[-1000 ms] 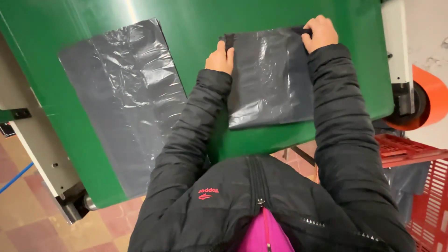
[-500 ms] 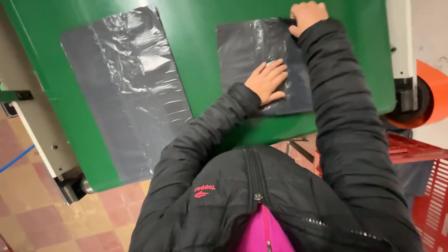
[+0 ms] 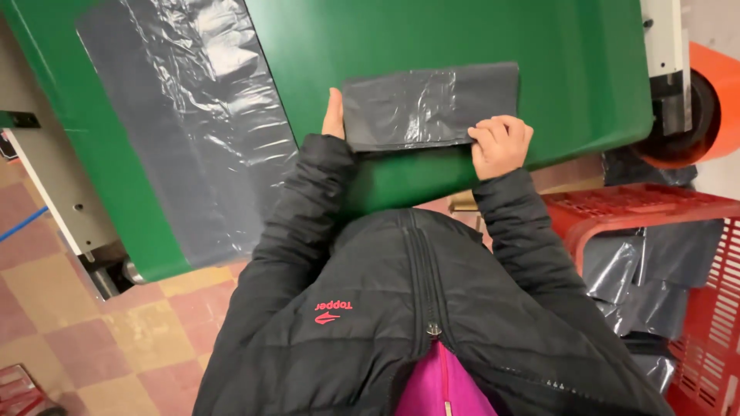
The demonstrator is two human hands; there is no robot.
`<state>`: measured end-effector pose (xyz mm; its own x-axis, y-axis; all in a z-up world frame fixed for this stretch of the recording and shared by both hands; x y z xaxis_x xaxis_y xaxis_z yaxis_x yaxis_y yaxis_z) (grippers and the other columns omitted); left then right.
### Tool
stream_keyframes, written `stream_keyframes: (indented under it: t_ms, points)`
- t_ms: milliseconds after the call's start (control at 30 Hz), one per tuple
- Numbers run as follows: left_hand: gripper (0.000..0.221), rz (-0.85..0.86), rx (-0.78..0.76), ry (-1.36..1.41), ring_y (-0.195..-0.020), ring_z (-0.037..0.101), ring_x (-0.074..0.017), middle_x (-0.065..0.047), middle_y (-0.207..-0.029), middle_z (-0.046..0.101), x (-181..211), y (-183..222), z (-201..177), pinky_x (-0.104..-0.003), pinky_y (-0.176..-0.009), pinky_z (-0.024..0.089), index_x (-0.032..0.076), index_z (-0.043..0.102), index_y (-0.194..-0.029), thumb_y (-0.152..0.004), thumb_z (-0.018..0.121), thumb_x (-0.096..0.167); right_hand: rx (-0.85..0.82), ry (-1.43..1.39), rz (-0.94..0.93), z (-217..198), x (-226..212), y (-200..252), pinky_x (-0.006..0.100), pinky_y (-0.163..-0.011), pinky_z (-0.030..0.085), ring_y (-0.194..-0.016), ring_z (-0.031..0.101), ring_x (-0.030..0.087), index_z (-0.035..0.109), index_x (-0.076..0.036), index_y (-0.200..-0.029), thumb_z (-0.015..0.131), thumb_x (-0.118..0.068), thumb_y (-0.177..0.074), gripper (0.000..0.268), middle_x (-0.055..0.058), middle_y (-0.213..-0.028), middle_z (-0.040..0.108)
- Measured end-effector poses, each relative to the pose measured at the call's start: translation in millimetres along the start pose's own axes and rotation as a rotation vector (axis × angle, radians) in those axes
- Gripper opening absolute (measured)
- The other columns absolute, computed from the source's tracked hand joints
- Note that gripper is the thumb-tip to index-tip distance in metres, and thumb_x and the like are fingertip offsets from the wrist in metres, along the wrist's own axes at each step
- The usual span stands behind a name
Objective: Folding black plastic bags and placing them into a red plastic crate.
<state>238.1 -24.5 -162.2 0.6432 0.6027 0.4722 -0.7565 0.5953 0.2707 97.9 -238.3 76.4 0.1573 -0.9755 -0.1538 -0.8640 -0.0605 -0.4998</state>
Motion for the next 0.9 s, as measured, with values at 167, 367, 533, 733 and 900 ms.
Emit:
stream_keyframes:
  t_ms: [167, 367, 533, 733, 900]
  points:
    - [0.072, 0.665, 0.158, -1.402, -0.136, 0.044, -0.0373, -0.018, -0.145, 0.049, 88.8, 92.2, 114.2, -0.048, -0.112, 0.039, 0.003, 0.046, -0.141, -0.089, 0.078, 0.042, -0.003, -0.058, 0.004, 16.7, 13.1, 16.9, 0.043, -0.093, 0.044, -0.110, 0.060, 0.026, 0.071, -0.014, -0.097, 0.073, -0.006, -0.079, 0.020, -0.001, -0.106, 0.069]
    - [0.028, 0.761, -0.364, -2.420, -0.111, 0.060, -0.0286, -0.006, -0.112, 0.063, 16.5, 100.0, 136.6, -0.044, -0.081, 0.048, 0.012, 0.066, -0.112, -0.092, 0.077, 0.027, -0.173, -0.047, 0.019, 7.4, -29.9, -20.7, 0.045, -0.098, 0.047, -0.116, 0.060, 0.031, 0.069, -0.010, -0.103, 0.068, -0.007, -0.081, 0.022, 0.007, -0.110, 0.068]
    - [0.019, 0.250, -0.622, -2.351, -0.085, 0.071, -0.0308, -0.009, -0.087, 0.072, -27.7, 65.8, 161.8, -0.045, -0.068, 0.054, 0.012, 0.071, -0.082, -0.088, 0.068, 0.030, -0.249, -0.423, -0.196, 37.3, -86.3, 8.9, 0.049, -0.109, 0.047, -0.124, 0.057, 0.044, 0.062, 0.007, -0.126, 0.062, -0.001, -0.076, 0.051, 0.026, -0.127, 0.063]
    - [0.024, 0.464, -0.974, -1.858, -0.078, 0.069, -0.0367, -0.015, -0.081, 0.071, -65.0, -10.8, 161.4, -0.047, -0.064, 0.054, 0.010, 0.073, -0.083, -0.085, 0.062, 0.030, -0.221, -0.914, 0.021, 95.8, -14.7, 105.9, 0.048, -0.114, 0.047, -0.123, 0.068, 0.036, 0.065, -0.004, -0.118, 0.059, 0.002, -0.097, 0.023, 0.014, -0.121, 0.072]
    - [0.056, -0.176, -0.297, -1.219, -0.069, 0.047, -0.0294, -0.011, -0.072, 0.051, -89.2, -119.0, 19.1, -0.040, -0.066, 0.041, 0.007, 0.064, -0.086, -0.119, 0.040, 0.045, -0.052, -1.408, 1.186, 166.6, 92.1, 174.4, 0.047, -0.067, 0.032, -0.068, 0.042, 0.024, 0.058, -0.002, -0.147, 0.051, -0.005, -0.113, 0.036, 0.012, -0.120, 0.066]
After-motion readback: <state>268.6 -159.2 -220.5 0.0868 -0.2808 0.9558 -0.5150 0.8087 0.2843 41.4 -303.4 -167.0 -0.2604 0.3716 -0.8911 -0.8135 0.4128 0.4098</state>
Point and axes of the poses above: each hand's wrist, its own y-axis away from the middle knuckle, its own z-axis out of the palm, x = y × z, the point moved 10 cm from there along -y, towards the middle knuckle
